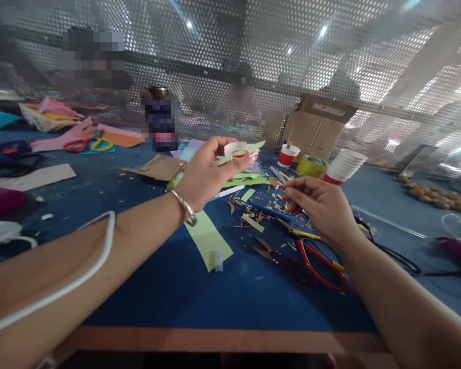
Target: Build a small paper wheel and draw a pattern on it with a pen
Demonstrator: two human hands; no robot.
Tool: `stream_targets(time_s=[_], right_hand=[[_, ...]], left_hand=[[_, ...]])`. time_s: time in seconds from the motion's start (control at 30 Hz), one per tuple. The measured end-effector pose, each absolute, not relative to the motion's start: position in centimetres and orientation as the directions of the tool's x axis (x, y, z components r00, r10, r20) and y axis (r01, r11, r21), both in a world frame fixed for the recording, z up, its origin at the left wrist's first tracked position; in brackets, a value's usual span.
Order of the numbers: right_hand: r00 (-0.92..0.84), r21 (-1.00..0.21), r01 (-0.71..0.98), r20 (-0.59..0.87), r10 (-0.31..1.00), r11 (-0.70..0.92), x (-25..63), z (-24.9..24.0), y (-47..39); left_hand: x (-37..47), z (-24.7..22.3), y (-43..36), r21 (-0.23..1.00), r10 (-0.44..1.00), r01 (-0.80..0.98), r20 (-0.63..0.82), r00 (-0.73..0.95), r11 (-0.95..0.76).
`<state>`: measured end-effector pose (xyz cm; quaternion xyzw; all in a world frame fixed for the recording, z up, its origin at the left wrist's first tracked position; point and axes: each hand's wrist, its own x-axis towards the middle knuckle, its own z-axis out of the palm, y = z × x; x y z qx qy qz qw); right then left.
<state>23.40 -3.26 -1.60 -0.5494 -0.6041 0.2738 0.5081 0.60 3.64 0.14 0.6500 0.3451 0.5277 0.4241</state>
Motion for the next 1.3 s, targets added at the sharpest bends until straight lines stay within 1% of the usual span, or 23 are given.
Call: stream_targets(time_s=[0.1,0.2,0.27,0.33,0.53,0.67,0.8,0.9,0.97,1.07,1.23,1.3], right_hand=[[0.233,-0.889,0.376,0.362,0.903,0.259,23.6,-1.5,-3.2],[0.341,-0.901,0.323,0.397,0.852,0.29,23.9,-1.3,-3.1],[0.364,-0.897,0.32,0.414,0.834,0.306,24.1,-1.2,-3.1],[0.362,-0.894,0.332,0.416,0.834,0.302,24.4,-1.2,-3.1],[0.307,-0.878,0.39,0.409,0.859,0.279,24.8,-1.6,-3.1],[0.264,-0.881,0.396,0.378,0.887,0.258,24.8,-1.4,-3.2],[0.206,-0.836,0.478,0.404,0.891,0.269,24.6,-0.9,-3.6],[0.167,-0.785,0.553,0.435,0.885,0.281,24.3,-0.5,-4.0],[0.153,-0.775,0.562,0.442,0.884,0.29,24.1,-0.3,-4.1],[0.129,-0.812,0.507,0.404,0.906,0.29,23.9,-0.5,-4.1],[0.018,-0.909,0.345,0.253,0.967,0.232,23.6,-1.2,-4.0],[-0.009,-0.922,0.32,0.226,0.974,0.217,23.4,-1.4,-4.1]], left_hand=[[1.5,-1.8,2.8,0.897,0.885,0.071,0.412,0.217,-0.435],[2.9,-3.0,0.6,0.921,0.893,0.028,0.368,0.261,-0.388],[4.2,-3.5,-1.2,0.94,0.891,-0.006,0.325,0.318,-0.341],[5.5,-3.9,-2.8,0.941,0.887,-0.016,0.324,0.33,-0.338],[6.8,-5.0,-4.0,0.928,0.86,0.056,0.317,0.399,-0.368],[6.0,-4.9,-3.5,0.964,0.881,0.024,0.232,0.411,-0.265],[5.1,-4.1,-2.9,0.978,0.899,0.054,0.161,0.408,-0.2],[4.6,-3.7,-2.4,0.985,0.891,0.007,0.152,0.428,-0.171],[4.4,-3.5,-2.0,0.986,0.886,-0.045,0.163,0.434,-0.159],[4.0,-3.3,-1.3,0.984,0.881,-0.062,0.176,0.439,-0.166],[3.5,-2.8,-0.7,0.982,0.899,-0.016,0.18,0.399,-0.189],[3.4,-2.8,-0.6,0.984,0.903,-0.012,0.169,0.395,-0.179]])
